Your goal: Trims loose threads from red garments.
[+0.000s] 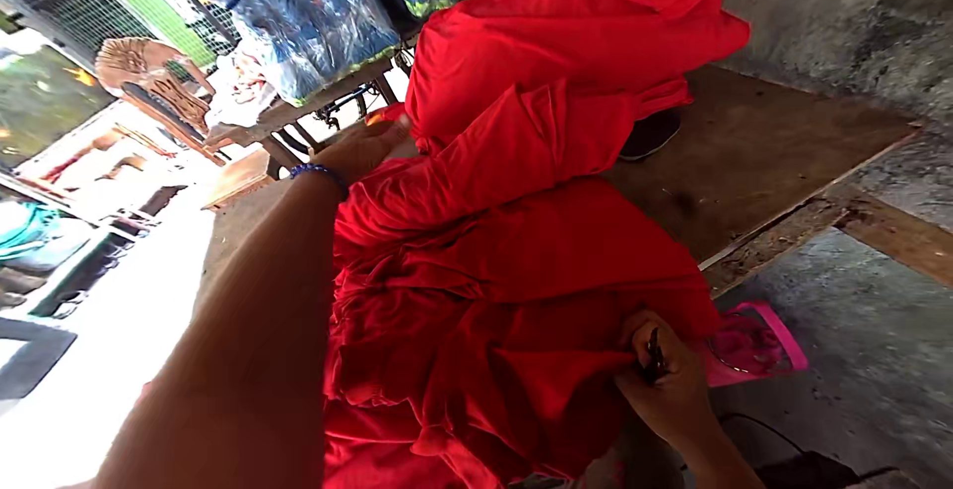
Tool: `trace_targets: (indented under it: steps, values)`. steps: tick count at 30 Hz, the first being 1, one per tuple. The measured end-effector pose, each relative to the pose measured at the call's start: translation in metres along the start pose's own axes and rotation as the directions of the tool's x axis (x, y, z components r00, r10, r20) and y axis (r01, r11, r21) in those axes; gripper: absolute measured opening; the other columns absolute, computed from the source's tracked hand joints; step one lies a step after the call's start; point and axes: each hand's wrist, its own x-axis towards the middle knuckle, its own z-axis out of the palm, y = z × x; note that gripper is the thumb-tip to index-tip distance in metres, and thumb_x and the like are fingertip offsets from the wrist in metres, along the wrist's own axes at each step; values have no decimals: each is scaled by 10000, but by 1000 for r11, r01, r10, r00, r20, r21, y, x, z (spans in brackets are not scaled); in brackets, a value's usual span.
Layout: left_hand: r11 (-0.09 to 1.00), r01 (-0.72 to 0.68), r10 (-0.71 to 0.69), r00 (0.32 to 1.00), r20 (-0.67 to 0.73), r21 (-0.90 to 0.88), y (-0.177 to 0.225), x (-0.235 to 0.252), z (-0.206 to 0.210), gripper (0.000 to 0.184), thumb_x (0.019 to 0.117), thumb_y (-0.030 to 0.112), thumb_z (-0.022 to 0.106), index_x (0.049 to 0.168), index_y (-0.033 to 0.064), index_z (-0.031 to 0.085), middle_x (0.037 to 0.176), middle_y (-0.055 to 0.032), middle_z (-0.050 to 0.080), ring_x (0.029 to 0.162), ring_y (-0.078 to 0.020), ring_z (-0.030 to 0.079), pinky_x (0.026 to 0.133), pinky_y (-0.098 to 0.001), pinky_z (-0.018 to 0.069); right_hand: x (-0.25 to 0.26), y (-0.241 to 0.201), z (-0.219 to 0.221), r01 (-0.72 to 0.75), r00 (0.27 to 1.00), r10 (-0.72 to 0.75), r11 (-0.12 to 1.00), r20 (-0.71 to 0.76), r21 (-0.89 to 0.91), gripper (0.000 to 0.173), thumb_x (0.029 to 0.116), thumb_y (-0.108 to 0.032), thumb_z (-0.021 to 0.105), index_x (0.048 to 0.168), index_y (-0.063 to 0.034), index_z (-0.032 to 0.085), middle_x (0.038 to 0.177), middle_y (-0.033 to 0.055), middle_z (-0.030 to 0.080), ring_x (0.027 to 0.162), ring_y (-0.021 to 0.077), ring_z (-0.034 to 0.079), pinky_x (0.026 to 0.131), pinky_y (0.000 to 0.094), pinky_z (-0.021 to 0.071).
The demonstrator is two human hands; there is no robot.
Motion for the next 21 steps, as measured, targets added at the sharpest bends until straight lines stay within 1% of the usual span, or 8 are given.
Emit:
trace_targets:
  steps: [3, 6, 10, 12, 14, 16, 18, 21]
  values:
    - [961, 221, -220, 975, 24, -167, -29, 15, 19, 790, 1033, 631, 424, 1543, 28, 415, 1534, -276, 450, 1438, -458, 405, 1161, -689, 279, 2, 5, -1, -8, 1000, 8, 1000, 16, 15, 208, 763, -94, 689, 822, -122, 491, 869, -56, 527, 764, -96, 476, 634, 25, 371]
    - [948, 318, -309, 935, 173, -22, -50, 16, 44, 850, 1021, 673, 389, 1626, 87, 275, 1630, -234, 333, 1503, -450, 307, 1184, -690, 218, 4, 9, -2, -18, 1000, 17, 999, 22, 45, 224, 762, -112, 709, 827, -144, 498, 865, -76, 544, 765, -104, 490, 633, 25, 380]
    - [881, 465, -470, 882, 44, 91, -83, 33, 64, 1180, 826, 777, 639, 1669, 190, 59, 1529, -388, 367, 1399, -562, 396, 1082, -745, 328, 4, 12, 0, -3, 1000, 2, 998, 23, 59, 223, 775, -126, 710, 840, -161, 500, 862, -86, 539, 775, -102, 499, 647, 23, 390]
    - [850, 520, -525, 848, 70, 78, -82, 31, 63, 1235, 831, 720, 682, 1658, 121, -11, 1495, -367, 434, 1381, -515, 455, 1092, -706, 357, 3, 11, -1, -2, 1000, 1, 998, 22, 59, 222, 774, -127, 709, 838, -164, 499, 863, -88, 540, 779, -103, 499, 645, 25, 388]
    - [869, 492, -494, 865, 83, 49, -84, 33, 62, 1034, 872, 592, 725, 1558, -44, 283, 1371, -366, 541, 1288, -503, 539, 1049, -699, 397, 3, 11, 0, 2, 1000, -4, 998, 16, 63, 225, 771, -122, 707, 833, -164, 494, 864, -87, 537, 781, -102, 497, 645, 26, 387]
    - [906, 422, -420, 903, 87, -7, -85, 32, 62, 636, 907, 458, 753, 1174, -106, 629, 1119, -322, 657, 1074, -461, 638, 930, -677, 459, 3, 11, 1, -3, 1000, 2, 998, 9, 62, 221, 770, -126, 706, 829, -168, 497, 865, -90, 536, 788, -101, 499, 649, 27, 387]
    - [943, 323, -322, 946, 34, -82, -73, 22, 57, 433, 879, 327, 811, 1076, -42, 698, 1034, -260, 699, 1002, -413, 673, 904, -652, 489, 3, 11, 1, -8, 1000, 7, 998, 11, 56, 223, 775, -129, 711, 832, -167, 499, 869, -87, 537, 792, -98, 501, 653, 27, 393]
    - [994, 102, -107, 972, -211, -37, -56, -3, 48, 516, 771, 312, 898, 1123, -1, 687, 1015, -256, 706, 995, -460, 677, 866, -722, 485, 3, 12, 0, -23, 999, 21, 998, 29, 64, 228, 781, -125, 718, 834, -173, 501, 873, -90, 537, 782, -94, 499, 645, 30, 393]
